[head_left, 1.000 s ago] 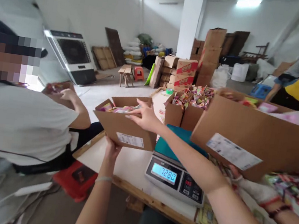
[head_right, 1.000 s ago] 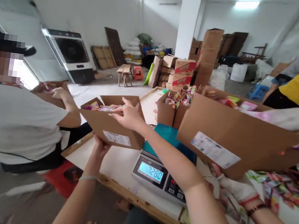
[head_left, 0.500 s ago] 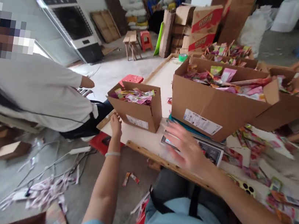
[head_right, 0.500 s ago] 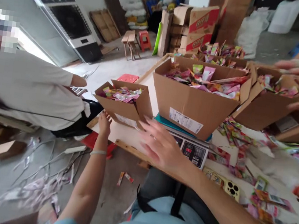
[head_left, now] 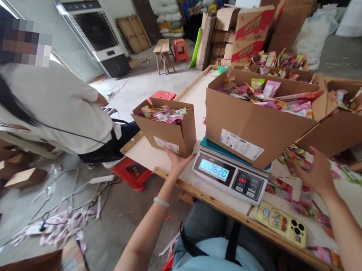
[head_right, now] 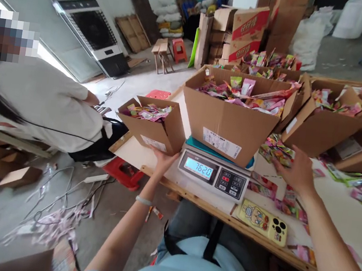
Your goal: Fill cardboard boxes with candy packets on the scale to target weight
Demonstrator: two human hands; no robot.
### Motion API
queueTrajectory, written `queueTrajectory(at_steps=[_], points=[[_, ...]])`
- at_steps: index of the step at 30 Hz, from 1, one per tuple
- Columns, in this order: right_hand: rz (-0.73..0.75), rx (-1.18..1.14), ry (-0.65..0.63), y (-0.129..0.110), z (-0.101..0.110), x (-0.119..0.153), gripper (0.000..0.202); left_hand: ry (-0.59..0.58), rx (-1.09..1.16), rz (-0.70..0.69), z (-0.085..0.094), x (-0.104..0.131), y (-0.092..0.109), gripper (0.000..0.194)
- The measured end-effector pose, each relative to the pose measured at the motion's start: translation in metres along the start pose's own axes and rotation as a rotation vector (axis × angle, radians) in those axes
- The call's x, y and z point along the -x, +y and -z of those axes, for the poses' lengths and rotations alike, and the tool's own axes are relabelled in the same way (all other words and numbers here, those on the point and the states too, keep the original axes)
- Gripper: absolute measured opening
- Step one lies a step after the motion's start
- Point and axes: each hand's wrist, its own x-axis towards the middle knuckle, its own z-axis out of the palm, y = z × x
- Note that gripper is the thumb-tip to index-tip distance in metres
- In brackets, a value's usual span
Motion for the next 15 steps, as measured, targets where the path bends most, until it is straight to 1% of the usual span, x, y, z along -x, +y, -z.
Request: queueTrajectory(at_steps=[2,3,5,6,8,11,13,15], points=[[0.0,0.095,-0.143,0.004,-0.019,-0.026,0.088,0.033,-0.03,0.037,-0.012,-0.005,0.011,0.141],[-0.016,0.12,-0.191,0.004,-0.028,-0.037,0.09,0.05,-0.044,0.059,-0.015,-0.009,0.015,0.139],[-0.045,0.139,-0.24,0.002,-0.044,-0.053,0.089,0.068,-0.069,0.092,-0.017,-0.022,0.02,0.138],[-0.056,0.144,-0.247,0.001,-0.05,-0.056,0.087,0.069,-0.078,0.103,-0.016,-0.029,0.021,0.137],[-0.072,0.161,-0.249,-0.001,-0.061,-0.053,0.077,0.065,-0.086,0.116,-0.012,-0.043,0.02,0.134],[-0.061,0.164,-0.213,0.001,-0.068,-0.032,0.063,0.059,-0.075,0.113,-0.004,-0.064,0.014,0.13],[-0.055,0.158,-0.186,0.004,-0.065,-0.016,0.062,0.051,-0.062,0.094,0.0,-0.076,0.008,0.131],[-0.084,0.163,-0.133,0.009,-0.054,-0.005,0.064,0.05,-0.04,0.057,0.003,-0.085,-0.002,0.133]])
